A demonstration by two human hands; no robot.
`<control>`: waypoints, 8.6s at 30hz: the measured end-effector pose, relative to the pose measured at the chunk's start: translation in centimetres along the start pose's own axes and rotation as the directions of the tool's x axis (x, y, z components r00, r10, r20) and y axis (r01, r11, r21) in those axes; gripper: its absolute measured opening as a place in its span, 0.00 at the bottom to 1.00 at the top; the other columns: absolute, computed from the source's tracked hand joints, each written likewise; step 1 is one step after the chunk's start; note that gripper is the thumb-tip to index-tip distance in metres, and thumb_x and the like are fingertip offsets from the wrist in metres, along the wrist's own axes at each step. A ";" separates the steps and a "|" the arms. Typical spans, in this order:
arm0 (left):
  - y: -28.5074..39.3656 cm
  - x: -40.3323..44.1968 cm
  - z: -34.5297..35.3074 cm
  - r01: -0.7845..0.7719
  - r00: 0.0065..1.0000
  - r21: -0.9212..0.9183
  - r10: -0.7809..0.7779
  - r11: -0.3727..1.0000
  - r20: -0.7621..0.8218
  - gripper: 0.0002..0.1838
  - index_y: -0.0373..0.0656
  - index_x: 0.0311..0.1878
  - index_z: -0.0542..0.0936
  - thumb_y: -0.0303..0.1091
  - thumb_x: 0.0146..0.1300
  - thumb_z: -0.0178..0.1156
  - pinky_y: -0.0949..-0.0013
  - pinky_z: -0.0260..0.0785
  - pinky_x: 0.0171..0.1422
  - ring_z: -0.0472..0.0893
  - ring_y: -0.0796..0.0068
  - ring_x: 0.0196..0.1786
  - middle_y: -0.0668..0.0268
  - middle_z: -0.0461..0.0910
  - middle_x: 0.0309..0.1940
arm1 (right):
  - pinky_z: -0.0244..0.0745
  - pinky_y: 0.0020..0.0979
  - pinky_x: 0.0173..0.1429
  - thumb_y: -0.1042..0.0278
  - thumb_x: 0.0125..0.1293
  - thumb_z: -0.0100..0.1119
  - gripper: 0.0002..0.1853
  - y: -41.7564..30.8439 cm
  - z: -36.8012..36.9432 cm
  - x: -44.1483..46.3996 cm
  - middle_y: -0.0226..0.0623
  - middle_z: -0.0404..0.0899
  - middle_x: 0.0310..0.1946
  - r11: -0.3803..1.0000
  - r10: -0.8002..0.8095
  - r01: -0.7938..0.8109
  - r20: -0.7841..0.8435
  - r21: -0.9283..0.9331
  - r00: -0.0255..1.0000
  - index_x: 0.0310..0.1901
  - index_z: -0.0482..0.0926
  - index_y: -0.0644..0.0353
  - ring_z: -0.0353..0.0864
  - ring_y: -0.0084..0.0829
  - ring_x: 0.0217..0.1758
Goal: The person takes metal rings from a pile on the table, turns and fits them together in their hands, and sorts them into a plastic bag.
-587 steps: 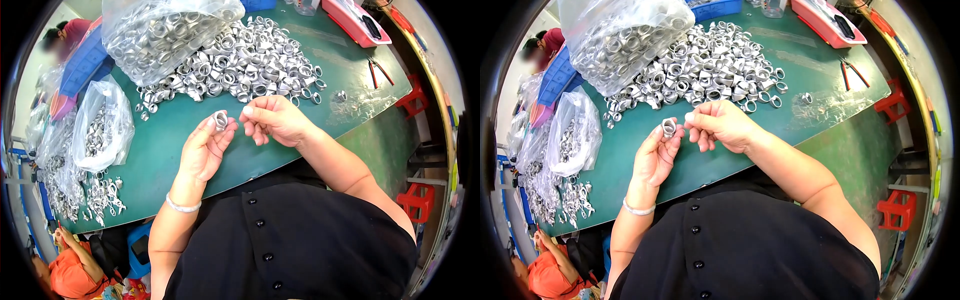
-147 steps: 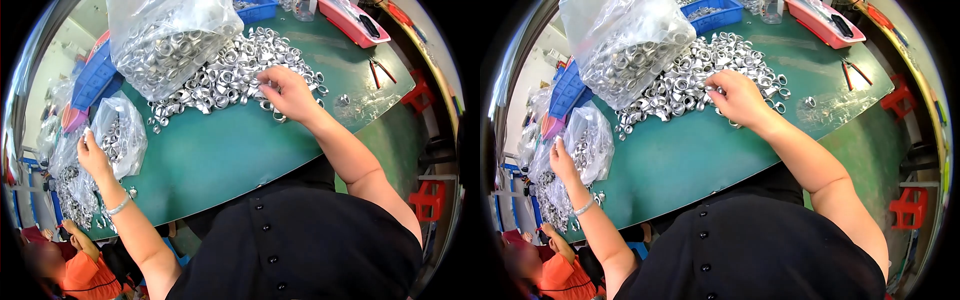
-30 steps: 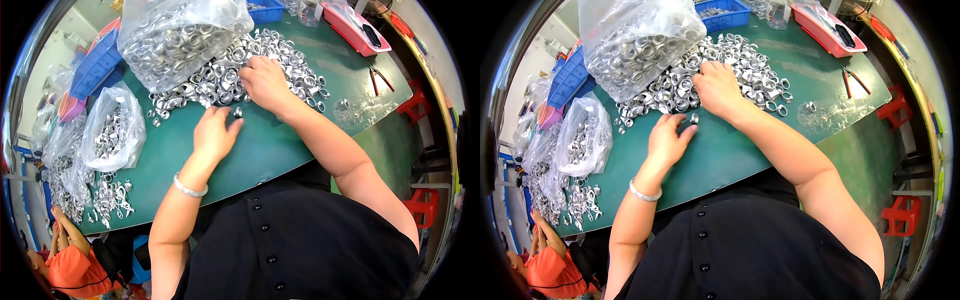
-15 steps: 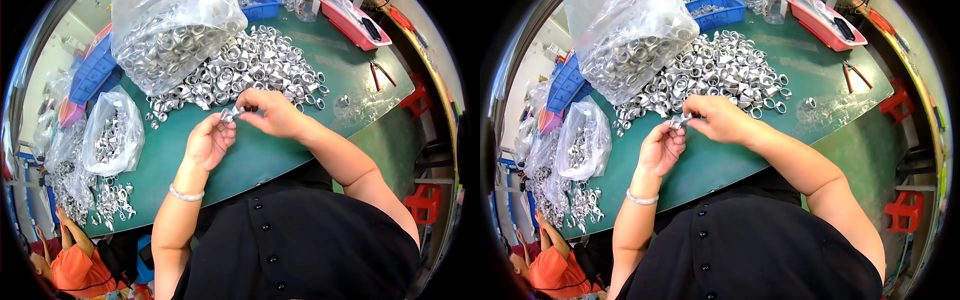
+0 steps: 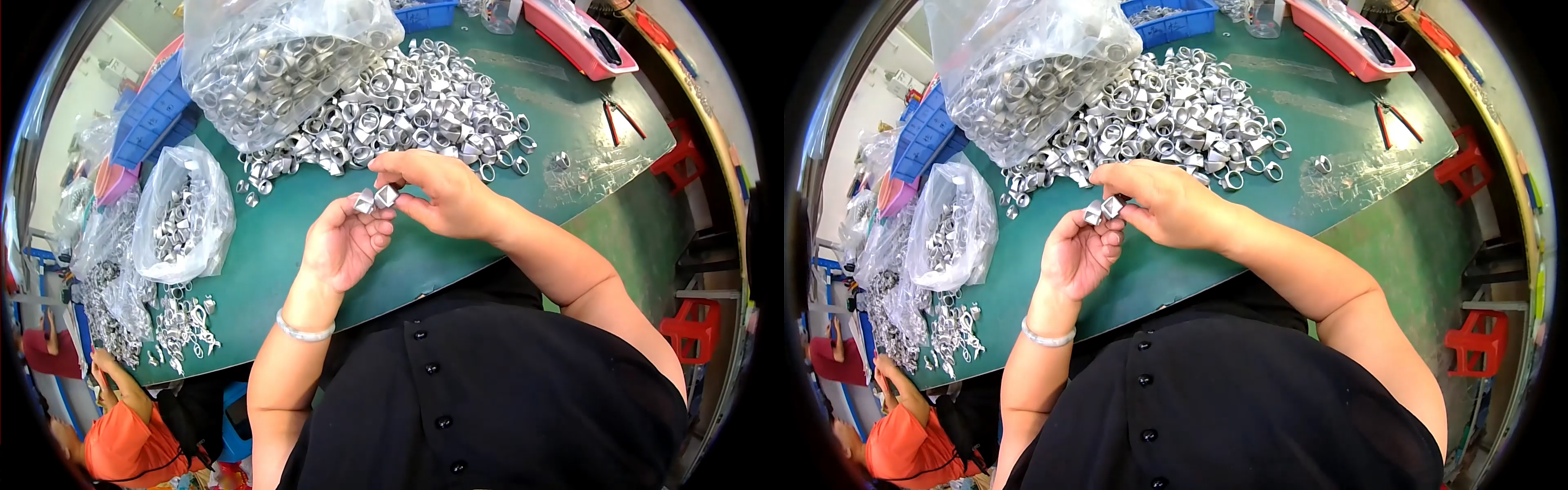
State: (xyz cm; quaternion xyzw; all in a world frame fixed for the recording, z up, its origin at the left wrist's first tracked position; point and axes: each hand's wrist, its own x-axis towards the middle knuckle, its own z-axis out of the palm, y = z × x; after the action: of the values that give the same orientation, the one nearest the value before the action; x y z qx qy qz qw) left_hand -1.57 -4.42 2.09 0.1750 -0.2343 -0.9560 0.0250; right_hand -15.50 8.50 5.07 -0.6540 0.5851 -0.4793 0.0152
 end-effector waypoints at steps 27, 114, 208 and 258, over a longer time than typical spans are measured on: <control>13.3 -3.7 -4.4 -0.022 0.188 0.853 0.836 -0.522 0.516 0.14 0.41 0.45 0.78 0.30 0.54 0.60 0.68 0.66 0.50 0.74 0.67 0.44 0.61 0.76 0.40 | 0.60 0.37 0.49 0.67 0.46 0.64 0.11 6.0 2.2 4.8 0.35 0.69 0.36 0.746 0.143 -0.078 0.045 -0.662 0.989 0.33 0.77 0.59 0.67 0.37 0.45; 14.7 -3.2 -5.4 -0.121 0.122 0.949 0.944 -0.292 0.306 0.10 0.39 0.43 0.78 0.29 0.58 0.58 0.75 0.64 0.51 0.73 0.77 0.47 0.66 0.75 0.43 | 0.60 0.39 0.50 0.68 0.47 0.64 0.08 9.2 0.4 5.7 0.32 0.72 0.38 0.790 -0.010 -0.126 -0.219 -0.600 0.976 0.30 0.76 0.55 0.68 0.36 0.47; 3.1 3.4 -0.3 -0.510 0.762 0.616 0.648 0.600 -0.001 0.09 0.33 0.42 0.76 0.25 0.59 0.59 0.76 0.71 0.40 0.76 0.79 0.38 0.64 0.74 0.42 | 0.67 0.34 0.38 0.82 0.45 0.59 0.10 6.7 3.0 5.4 0.34 0.75 0.28 0.979 -0.163 0.153 -0.063 -0.138 0.985 0.31 0.75 0.58 0.73 0.38 0.33; 4.4 2.2 -2.0 -0.398 0.916 0.158 0.381 0.904 0.130 0.12 0.40 0.48 0.73 0.36 0.65 0.53 0.74 0.74 0.36 0.80 0.74 0.33 0.59 0.80 0.37 | 0.68 0.18 0.32 0.69 0.63 0.55 0.12 3.9 2.9 4.5 0.26 0.77 0.28 0.582 0.466 -0.486 0.222 0.652 0.857 0.46 0.78 0.63 0.72 0.14 0.29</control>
State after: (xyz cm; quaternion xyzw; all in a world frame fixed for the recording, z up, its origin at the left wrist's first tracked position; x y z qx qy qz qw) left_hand -3.14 -9.55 1.75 0.0802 -0.3515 -0.9136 0.1882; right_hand -17.23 2.18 3.97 -0.4258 0.5175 -0.6303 0.3918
